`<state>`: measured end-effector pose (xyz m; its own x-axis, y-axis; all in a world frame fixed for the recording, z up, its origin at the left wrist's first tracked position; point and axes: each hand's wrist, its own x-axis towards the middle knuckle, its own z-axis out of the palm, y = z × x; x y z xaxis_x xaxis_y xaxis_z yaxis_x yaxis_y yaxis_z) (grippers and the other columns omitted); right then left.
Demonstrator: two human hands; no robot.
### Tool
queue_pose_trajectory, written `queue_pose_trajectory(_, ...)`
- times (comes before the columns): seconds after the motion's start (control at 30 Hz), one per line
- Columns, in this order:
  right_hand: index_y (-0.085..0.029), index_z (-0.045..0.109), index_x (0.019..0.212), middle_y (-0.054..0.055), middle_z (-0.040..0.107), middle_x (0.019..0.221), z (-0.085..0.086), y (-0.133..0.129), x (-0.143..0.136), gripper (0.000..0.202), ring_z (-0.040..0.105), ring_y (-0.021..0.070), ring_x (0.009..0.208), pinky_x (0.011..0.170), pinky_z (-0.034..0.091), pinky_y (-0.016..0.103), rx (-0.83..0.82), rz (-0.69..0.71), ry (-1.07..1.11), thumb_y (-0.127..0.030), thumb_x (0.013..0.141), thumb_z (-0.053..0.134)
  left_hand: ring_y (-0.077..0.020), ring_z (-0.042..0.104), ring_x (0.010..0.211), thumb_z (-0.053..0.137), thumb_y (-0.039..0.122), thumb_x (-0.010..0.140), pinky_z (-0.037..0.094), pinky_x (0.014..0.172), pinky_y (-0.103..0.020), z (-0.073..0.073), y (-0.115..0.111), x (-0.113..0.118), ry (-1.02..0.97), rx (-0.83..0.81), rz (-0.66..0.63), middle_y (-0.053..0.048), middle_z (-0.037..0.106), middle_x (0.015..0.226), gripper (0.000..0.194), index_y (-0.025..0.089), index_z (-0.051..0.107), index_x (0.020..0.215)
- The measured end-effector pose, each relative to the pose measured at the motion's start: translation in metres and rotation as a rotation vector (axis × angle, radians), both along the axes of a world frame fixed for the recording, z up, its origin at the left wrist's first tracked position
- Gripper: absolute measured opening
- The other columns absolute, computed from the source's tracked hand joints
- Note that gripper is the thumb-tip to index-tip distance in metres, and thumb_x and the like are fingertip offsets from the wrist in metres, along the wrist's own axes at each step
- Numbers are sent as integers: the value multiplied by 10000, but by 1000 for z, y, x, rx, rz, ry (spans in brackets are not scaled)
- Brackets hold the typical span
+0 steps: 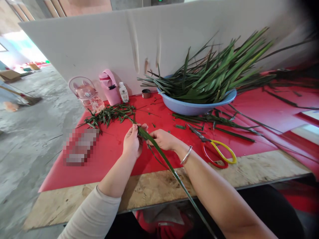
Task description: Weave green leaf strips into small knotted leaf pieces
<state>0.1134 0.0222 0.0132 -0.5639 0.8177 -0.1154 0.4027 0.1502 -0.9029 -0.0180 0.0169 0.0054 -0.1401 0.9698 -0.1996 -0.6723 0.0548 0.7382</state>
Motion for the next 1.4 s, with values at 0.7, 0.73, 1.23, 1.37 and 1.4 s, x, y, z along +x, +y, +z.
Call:
queue_pose_trajectory(0.7,-163,601,985,28,603,831,7,9,19,312,529,100,653,544,438,205,-37,-277,444,-356,741,573,-56,337,363,557,409,777,253,371,-173,-3,-10,-1,564,169,-125,68,411,459,229,181,579,772)
queue_pose_trajectory(0.73,-155,616,942,16,592,767,7,9,16,301,510,91,614,536,427,202,0,-300,446,-382,752,564,-62,360,388,563,400,774,271,389,-177,-5,-11,0,615,192,-173,55,445,484,223,178,585,776)
queue_pose_trajectory(1.23,-173,494,717,-53,453,563,5,3,-4,210,422,78,462,450,370,207,-2,-456,478,-375,733,551,-85,500,443,532,366,790,379,443,-199,-8,-19,10,749,270,-285,-11,596,621,215,159,588,804)
queue_pose_trajectory(1.37,-183,466,760,-36,461,629,6,3,-3,272,440,92,542,523,387,219,147,-505,365,-449,769,525,-88,553,515,610,335,733,440,532,-198,-12,-9,7,447,103,-185,0,598,613,202,149,585,807)
queue_pose_trajectory(1.4,-186,462,761,-31,461,641,6,1,-3,274,439,98,559,536,385,223,229,-516,311,-448,765,540,-84,558,537,623,321,722,445,558,-196,-12,-7,6,382,81,-139,5,598,621,194,149,590,805)
